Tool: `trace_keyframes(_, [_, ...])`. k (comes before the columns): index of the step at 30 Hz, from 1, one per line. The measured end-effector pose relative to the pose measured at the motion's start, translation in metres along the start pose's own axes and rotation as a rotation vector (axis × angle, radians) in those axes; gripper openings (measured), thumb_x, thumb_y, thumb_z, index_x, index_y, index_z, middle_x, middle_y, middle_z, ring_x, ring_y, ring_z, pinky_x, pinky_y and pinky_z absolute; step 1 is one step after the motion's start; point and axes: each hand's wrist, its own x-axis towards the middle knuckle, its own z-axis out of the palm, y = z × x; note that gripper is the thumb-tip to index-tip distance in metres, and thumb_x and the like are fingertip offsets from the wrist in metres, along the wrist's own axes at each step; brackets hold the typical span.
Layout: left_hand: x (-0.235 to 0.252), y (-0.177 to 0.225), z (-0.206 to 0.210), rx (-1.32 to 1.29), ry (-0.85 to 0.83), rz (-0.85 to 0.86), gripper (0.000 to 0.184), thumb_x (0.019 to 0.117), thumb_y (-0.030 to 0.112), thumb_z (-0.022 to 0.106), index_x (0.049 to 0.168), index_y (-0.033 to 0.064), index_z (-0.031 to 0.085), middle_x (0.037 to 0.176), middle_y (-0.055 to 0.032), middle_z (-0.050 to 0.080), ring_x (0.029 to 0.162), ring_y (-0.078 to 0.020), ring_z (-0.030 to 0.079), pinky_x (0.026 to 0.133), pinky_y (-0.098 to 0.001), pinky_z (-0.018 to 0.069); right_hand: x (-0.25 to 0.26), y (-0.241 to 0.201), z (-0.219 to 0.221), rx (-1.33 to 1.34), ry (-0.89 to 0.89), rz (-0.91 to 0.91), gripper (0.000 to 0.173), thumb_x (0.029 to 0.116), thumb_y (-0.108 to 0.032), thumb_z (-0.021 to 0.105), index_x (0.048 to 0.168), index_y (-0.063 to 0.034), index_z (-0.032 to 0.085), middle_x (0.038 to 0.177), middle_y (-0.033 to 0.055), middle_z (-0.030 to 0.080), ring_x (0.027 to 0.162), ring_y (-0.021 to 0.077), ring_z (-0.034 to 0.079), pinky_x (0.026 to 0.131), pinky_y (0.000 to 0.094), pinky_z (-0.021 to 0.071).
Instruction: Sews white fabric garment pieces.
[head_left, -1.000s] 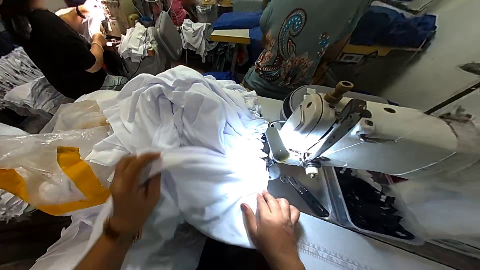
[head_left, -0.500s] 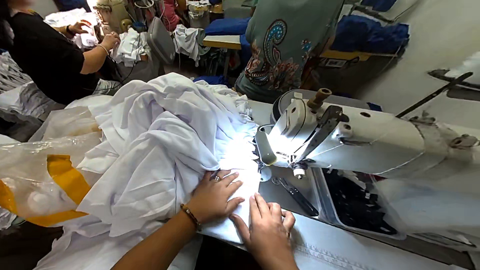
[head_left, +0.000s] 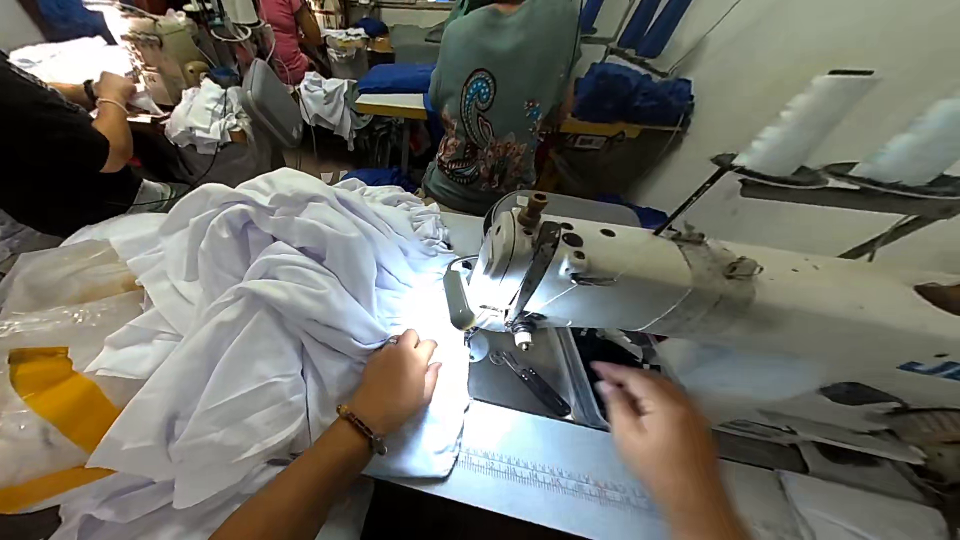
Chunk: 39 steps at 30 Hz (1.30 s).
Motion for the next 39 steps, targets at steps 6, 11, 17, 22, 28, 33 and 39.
trace_keyframes(6, [-0.013, 0.002, -0.006, -0.115, 0.176, 0.127, 0.027, 0.0958, 0.025, 0.066, 0.116, 0.0093, 0.075, 0.094, -0.0085, 0.070, 0.083, -0.0231, 0.069, 0.073, -0.0417, 0.0594, 0.037, 0.066, -0.036, -0.220, -0.353, 0.355, 0.018, 0.0946, 0.004, 0.065, 0.111, 0.0062, 0.072, 0.112, 0.0320, 0.068, 0.109, 0.0514, 0.063, 0.097, 0.0693, 0.0457])
trace_keyframes(11, [-0.025, 0.004, -0.006, -0.109, 0.216, 0.174, 0.027, 0.0935, 0.027, 0.068, 0.114, 0.0118, 0.076, 0.089, -0.0044, 0.068, 0.075, -0.0179, 0.067, 0.064, -0.0370, 0.0578, 0.040, 0.073, -0.030, -0.230, -0.465, 0.366, 0.025, 0.0899, -0.002, 0.075, 0.113, 0.0043, 0.073, 0.113, 0.0303, 0.066, 0.108, 0.0475, 0.063, 0.096, 0.0667, 0.0473])
trace_keyframes(17, [-0.030, 0.003, -0.006, -0.113, 0.226, 0.173, 0.027, 0.0937, 0.027, 0.067, 0.114, 0.0117, 0.077, 0.087, -0.0042, 0.067, 0.074, -0.0176, 0.066, 0.064, -0.0358, 0.0574, 0.038, 0.070, -0.026, -0.310, -0.481, 0.364, 0.017, 0.0874, -0.004, 0.079, 0.100, 0.0057, 0.073, 0.109, 0.0302, 0.064, 0.106, 0.0491, 0.061, 0.091, 0.0672, 0.0479])
trace_keyframes(22, [-0.036, 0.004, -0.006, -0.162, 0.254, 0.179, 0.026, 0.0928, 0.027, 0.068, 0.111, 0.0111, 0.077, 0.088, -0.0036, 0.069, 0.074, -0.0163, 0.066, 0.064, -0.0342, 0.0571, 0.030, 0.072, -0.037, -0.224, -0.382, 0.361, 0.009, 0.0902, -0.001, 0.075, 0.095, 0.0065, 0.071, 0.095, 0.0291, 0.067, 0.093, 0.0481, 0.065, 0.084, 0.0696, 0.0483])
trace_keyframes(28, [-0.042, 0.027, -0.002, -0.578, 0.155, 0.177, 0.021, 0.0963, 0.021, 0.066, 0.111, 0.0092, 0.075, 0.089, -0.0009, 0.072, 0.076, -0.0093, 0.066, 0.068, -0.0274, 0.0565, 0.016, 0.055, -0.062, -0.099, -0.239, 0.235, 0.010, 0.0915, -0.004, 0.071, 0.096, 0.0055, 0.070, 0.091, 0.0275, 0.068, 0.084, 0.0459, 0.066, 0.075, 0.0698, 0.0492])
trace_keyframes(33, [-0.038, 0.066, -0.002, -1.066, -0.059, 0.069, 0.033, 0.0971, 0.020, 0.069, 0.123, -0.0011, 0.070, 0.111, -0.0099, 0.074, 0.091, -0.0089, 0.070, 0.078, -0.0253, 0.0582, 0.005, -0.020, -0.057, 0.057, -0.359, -0.036, 0.016, 0.0921, -0.011, 0.064, 0.098, 0.0022, 0.072, 0.093, 0.0201, 0.069, 0.078, 0.0322, 0.067, 0.068, 0.0522, 0.0544])
trace_keyframes(39, [-0.044, 0.067, 0.003, -1.413, -0.207, -0.143, 0.010, 0.0988, 0.007, 0.064, 0.099, -0.0003, 0.070, 0.086, 0.0001, 0.071, 0.074, -0.0026, 0.066, 0.069, -0.0201, 0.0558, -0.010, -0.062, -0.027, 0.198, -0.355, -0.148, 0.019, 0.0898, -0.020, 0.060, 0.094, -0.0077, 0.073, 0.085, 0.0048, 0.066, 0.061, 0.0068, 0.055, 0.053, 0.0232, 0.0468])
